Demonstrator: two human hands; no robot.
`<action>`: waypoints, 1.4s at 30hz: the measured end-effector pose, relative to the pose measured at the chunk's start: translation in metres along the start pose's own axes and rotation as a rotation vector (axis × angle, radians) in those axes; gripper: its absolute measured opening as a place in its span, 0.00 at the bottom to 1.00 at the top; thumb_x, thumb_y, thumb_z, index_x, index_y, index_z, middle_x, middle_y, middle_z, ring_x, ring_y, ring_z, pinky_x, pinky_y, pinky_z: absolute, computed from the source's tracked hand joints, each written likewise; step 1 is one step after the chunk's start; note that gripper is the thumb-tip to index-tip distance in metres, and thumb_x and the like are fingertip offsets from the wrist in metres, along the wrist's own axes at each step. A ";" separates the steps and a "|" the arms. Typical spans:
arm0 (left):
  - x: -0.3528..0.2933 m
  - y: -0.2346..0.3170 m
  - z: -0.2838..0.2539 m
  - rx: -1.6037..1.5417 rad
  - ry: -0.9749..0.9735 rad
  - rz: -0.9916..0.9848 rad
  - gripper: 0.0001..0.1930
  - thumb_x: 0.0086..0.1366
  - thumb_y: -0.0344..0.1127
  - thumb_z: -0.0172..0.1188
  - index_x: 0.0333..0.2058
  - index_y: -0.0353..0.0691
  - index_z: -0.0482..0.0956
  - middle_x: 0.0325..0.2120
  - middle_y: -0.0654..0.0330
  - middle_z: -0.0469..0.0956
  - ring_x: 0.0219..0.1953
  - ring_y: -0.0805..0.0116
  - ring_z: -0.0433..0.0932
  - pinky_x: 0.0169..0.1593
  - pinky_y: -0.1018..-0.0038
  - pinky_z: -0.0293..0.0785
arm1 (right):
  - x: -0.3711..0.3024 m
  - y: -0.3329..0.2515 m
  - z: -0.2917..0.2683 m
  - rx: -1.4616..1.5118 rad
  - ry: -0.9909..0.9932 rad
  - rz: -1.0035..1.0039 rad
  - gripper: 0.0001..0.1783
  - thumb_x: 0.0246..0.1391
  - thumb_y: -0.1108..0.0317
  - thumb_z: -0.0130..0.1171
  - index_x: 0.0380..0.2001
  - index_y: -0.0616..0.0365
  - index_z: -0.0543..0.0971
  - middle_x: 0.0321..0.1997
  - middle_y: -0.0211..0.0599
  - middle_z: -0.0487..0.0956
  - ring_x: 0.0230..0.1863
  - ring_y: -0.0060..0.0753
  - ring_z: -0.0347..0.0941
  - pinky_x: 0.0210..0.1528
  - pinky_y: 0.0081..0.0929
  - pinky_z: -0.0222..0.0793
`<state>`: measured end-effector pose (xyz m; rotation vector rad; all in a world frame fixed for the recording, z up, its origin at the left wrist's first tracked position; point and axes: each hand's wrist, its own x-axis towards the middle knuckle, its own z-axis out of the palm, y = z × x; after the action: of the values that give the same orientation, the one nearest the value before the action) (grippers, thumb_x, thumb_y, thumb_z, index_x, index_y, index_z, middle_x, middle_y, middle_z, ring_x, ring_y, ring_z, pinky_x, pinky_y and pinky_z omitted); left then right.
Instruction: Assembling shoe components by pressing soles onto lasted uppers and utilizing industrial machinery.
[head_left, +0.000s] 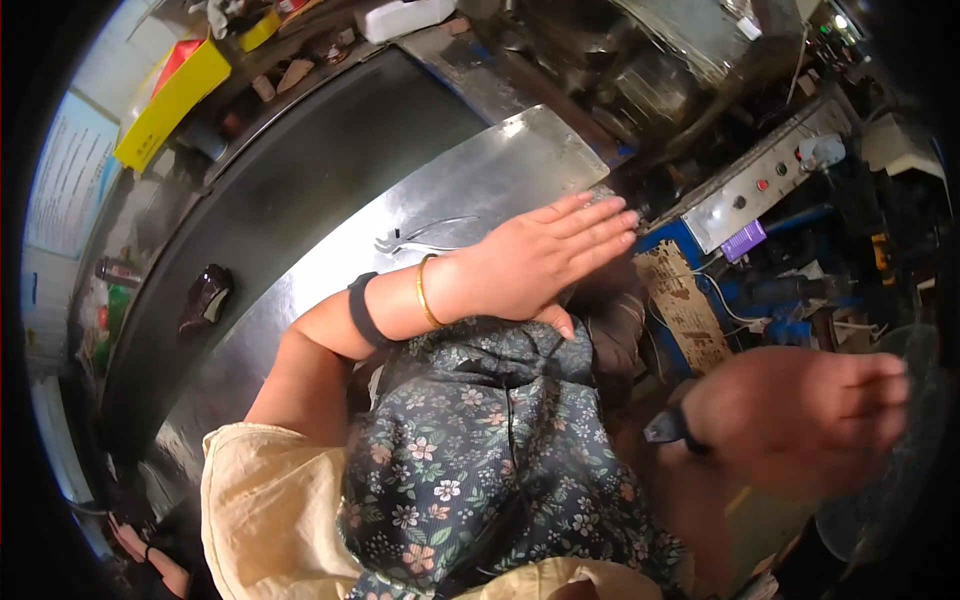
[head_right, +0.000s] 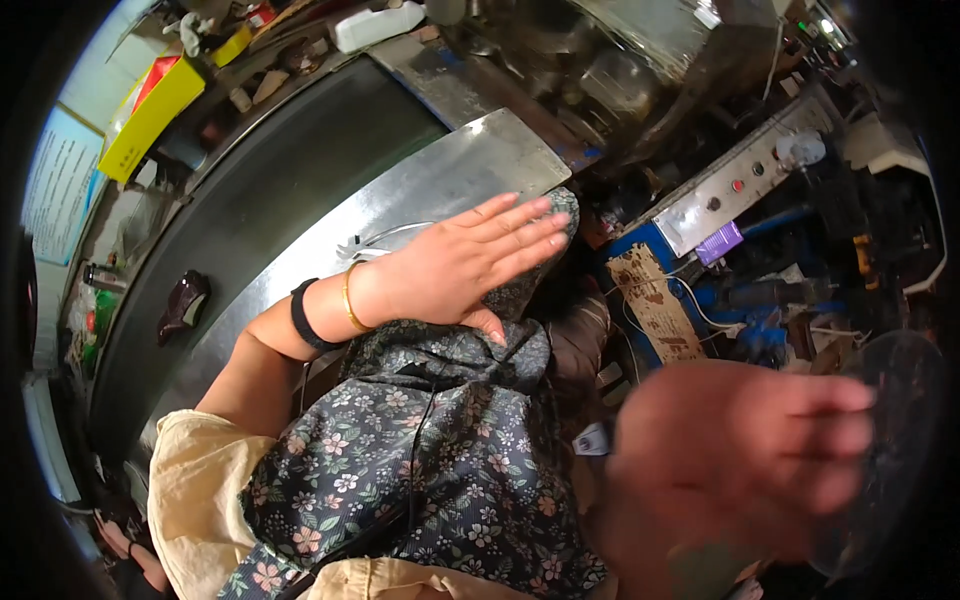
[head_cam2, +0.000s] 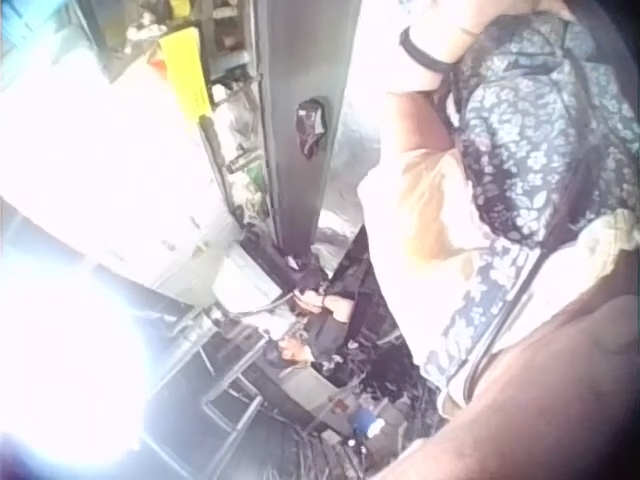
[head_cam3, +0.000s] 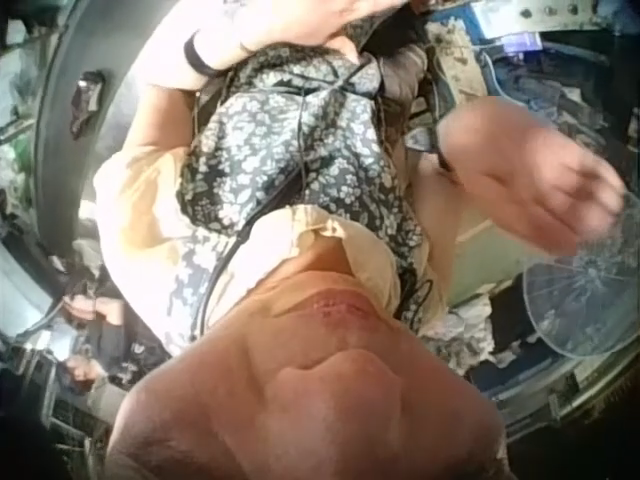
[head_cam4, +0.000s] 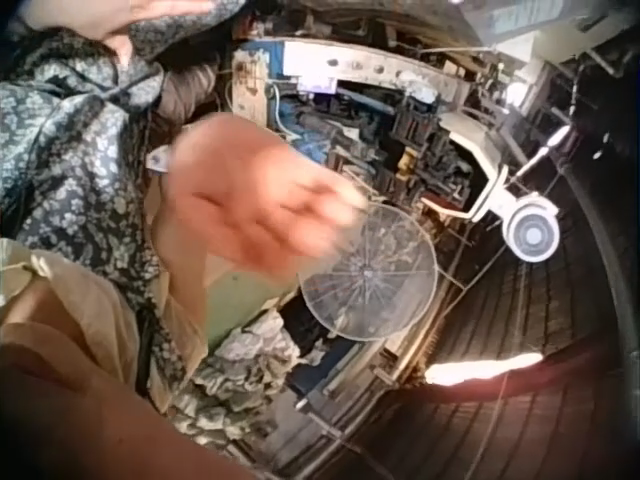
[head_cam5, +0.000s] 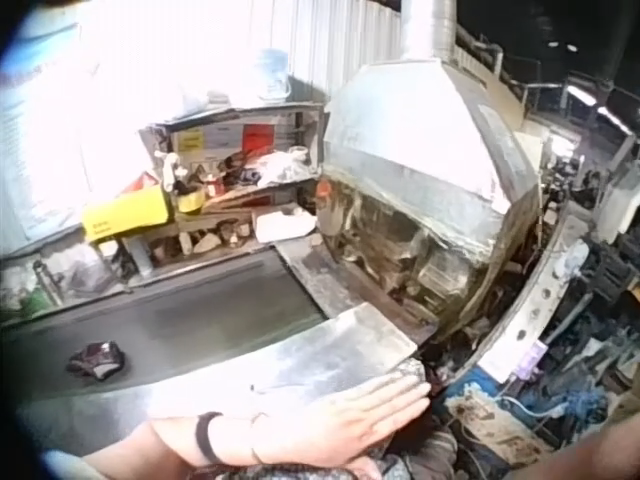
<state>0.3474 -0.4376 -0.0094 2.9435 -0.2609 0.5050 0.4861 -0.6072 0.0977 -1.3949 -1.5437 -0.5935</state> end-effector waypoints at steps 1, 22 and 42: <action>-0.002 0.002 0.003 -0.017 0.026 0.013 0.59 0.43 0.71 0.57 0.66 0.31 0.56 0.68 0.48 0.55 0.72 0.53 0.48 0.73 0.57 0.42 | -0.014 -0.005 0.015 0.056 -0.231 0.000 0.27 0.60 0.50 0.51 0.49 0.64 0.74 0.55 0.46 0.75 0.57 0.50 0.68 0.63 0.48 0.60; -0.620 -0.104 -0.001 0.689 0.580 -2.155 0.29 0.55 0.45 0.62 0.48 0.24 0.76 0.45 0.38 0.78 0.52 0.41 0.76 0.57 0.58 0.71 | -0.241 0.056 0.207 0.325 -0.777 -0.004 0.21 0.59 0.65 0.48 0.51 0.67 0.75 0.59 0.51 0.73 0.63 0.57 0.66 0.66 0.50 0.57; -0.422 -0.120 0.001 -1.145 1.098 -1.661 0.32 0.55 0.49 0.64 0.50 0.26 0.74 0.43 0.47 0.80 0.44 0.51 0.80 0.50 0.63 0.76 | -0.221 0.062 0.197 0.253 -0.896 0.140 0.21 0.51 0.65 0.60 0.48 0.61 0.78 0.57 0.45 0.76 0.60 0.49 0.69 0.65 0.45 0.60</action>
<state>-0.0204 -0.2593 -0.1681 0.8097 1.2981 0.9395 0.4627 -0.5355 -0.1953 -1.6408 -2.0749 0.3799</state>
